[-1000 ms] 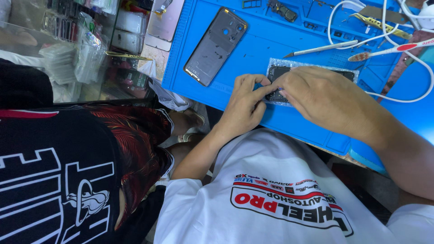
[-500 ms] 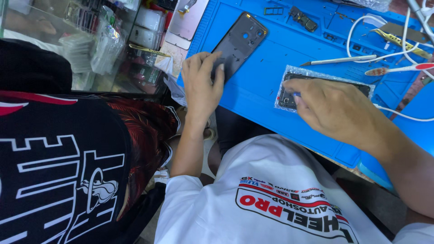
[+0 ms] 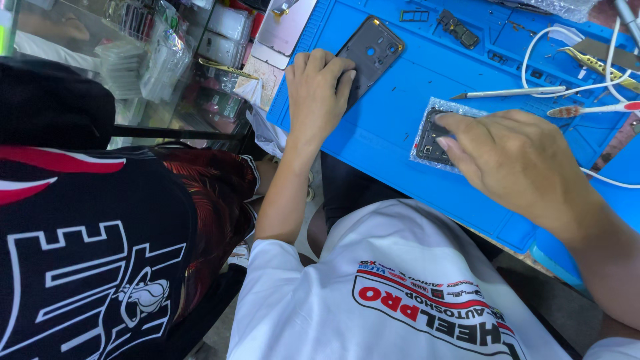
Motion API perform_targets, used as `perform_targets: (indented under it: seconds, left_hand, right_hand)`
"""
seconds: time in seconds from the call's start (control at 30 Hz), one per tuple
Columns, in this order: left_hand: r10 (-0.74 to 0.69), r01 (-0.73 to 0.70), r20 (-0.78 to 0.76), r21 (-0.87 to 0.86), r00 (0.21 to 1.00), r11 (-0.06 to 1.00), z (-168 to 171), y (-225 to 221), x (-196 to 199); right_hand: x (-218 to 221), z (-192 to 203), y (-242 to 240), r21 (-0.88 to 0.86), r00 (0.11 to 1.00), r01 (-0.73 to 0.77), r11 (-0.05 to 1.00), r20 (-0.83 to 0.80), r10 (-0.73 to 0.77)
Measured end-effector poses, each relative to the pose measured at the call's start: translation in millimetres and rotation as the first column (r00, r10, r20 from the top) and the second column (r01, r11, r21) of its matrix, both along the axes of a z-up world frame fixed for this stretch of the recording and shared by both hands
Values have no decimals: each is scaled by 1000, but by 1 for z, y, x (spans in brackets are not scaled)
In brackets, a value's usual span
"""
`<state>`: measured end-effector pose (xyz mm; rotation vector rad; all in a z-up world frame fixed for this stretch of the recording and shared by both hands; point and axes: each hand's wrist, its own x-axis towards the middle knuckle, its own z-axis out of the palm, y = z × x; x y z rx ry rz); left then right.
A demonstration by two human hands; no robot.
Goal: The person assembles internal components of a mobile phone by placing a black cover over the motherboard and using a screwdriver to secure screws into the device.
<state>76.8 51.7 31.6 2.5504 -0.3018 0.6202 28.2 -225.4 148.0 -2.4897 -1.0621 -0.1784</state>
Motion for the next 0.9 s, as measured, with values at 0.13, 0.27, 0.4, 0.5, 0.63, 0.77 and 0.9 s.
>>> perform_targets:
  seconds: [0.13, 0.27, 0.4, 0.5, 0.63, 0.77, 0.9]
  left_hand:
    - [-11, 11, -13, 14, 1000, 1000, -3, -2, 4]
    - [-26, 27, -20, 28, 999, 999, -4, -1, 5]
    - [-40, 41, -9, 59, 999, 997, -3, -1, 6]
    - [-49, 49, 2, 19, 999, 999, -2, 1, 4]
    - [-36, 36, -50, -2, 998, 999, -4, 2, 2]
    - [-32, 31, -59, -5, 998, 999, -2, 1, -1]
    - [-50, 50, -77, -10, 996, 999, 4, 3, -8]
  right_hand:
    - [2, 1, -3, 79, 999, -34, 996, 27, 32]
    - [2, -5, -9, -24, 995, 5, 1000, -99, -7]
    - [1, -10, -13, 3, 993, -9, 1000, -117, 9]
    - [0, -11, -16, -8, 990, 1, 1000, -143, -2]
    - [2, -14, -17, -63, 992, 28, 998, -124, -36]
    - [2, -7, -13, -18, 993, 9, 1000, -119, -11]
    - [7, 17, -30, 44, 999, -26, 999, 28, 24]
